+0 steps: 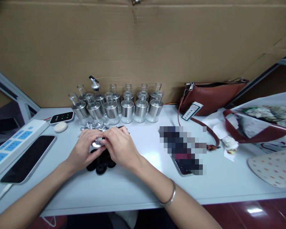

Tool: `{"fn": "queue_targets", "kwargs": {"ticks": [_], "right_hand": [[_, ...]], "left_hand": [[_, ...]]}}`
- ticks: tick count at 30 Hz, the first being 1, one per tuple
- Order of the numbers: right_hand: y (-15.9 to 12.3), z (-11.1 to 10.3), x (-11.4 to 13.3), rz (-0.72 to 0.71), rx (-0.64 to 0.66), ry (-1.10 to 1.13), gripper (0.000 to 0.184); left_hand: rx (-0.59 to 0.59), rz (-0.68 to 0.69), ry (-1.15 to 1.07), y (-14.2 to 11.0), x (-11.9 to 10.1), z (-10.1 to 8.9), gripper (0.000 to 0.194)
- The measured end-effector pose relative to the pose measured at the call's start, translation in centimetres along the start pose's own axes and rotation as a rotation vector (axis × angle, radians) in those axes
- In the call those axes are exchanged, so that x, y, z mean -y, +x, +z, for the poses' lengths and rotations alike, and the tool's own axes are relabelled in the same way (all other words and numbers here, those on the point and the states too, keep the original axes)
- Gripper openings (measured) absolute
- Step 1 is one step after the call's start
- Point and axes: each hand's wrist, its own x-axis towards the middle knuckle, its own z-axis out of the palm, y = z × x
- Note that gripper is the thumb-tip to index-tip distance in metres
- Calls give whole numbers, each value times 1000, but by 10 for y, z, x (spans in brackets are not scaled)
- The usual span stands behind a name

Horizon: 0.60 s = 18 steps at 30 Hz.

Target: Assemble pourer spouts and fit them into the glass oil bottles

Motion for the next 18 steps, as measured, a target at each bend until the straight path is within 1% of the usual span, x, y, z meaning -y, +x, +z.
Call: {"fn": "queue_targets", "kwargs": {"ticks": [4,7,8,10,11,14,16,18], "right_hand": [[0,-2,-1,-23,8,-65,27],[1,-4,0,5,-5,-52,33],[2,-5,-1,37,-2,-28,35],[4,-8,-3,156,22,66,35],[5,-10,-6,237,42,137,31],[8,-19,-17,452,88,359,11],[10,-26,-26,517,101,424,6],[12,-34,-33,558,157,414,5]], "left_hand": [[-22,25,23,1,-2,0,13],[-54,35,58,2,-2,0,11],[-63,31,69,2,-1,-1,11],[-72,18,79,1,0,-1,11],[-73,10,79,1,1,-1,11],[-77,-3,74,0,2,-1,12],[-82,-4,73,0,2,-1,12],[-92,-6,72,0,2,-1,11]]}}
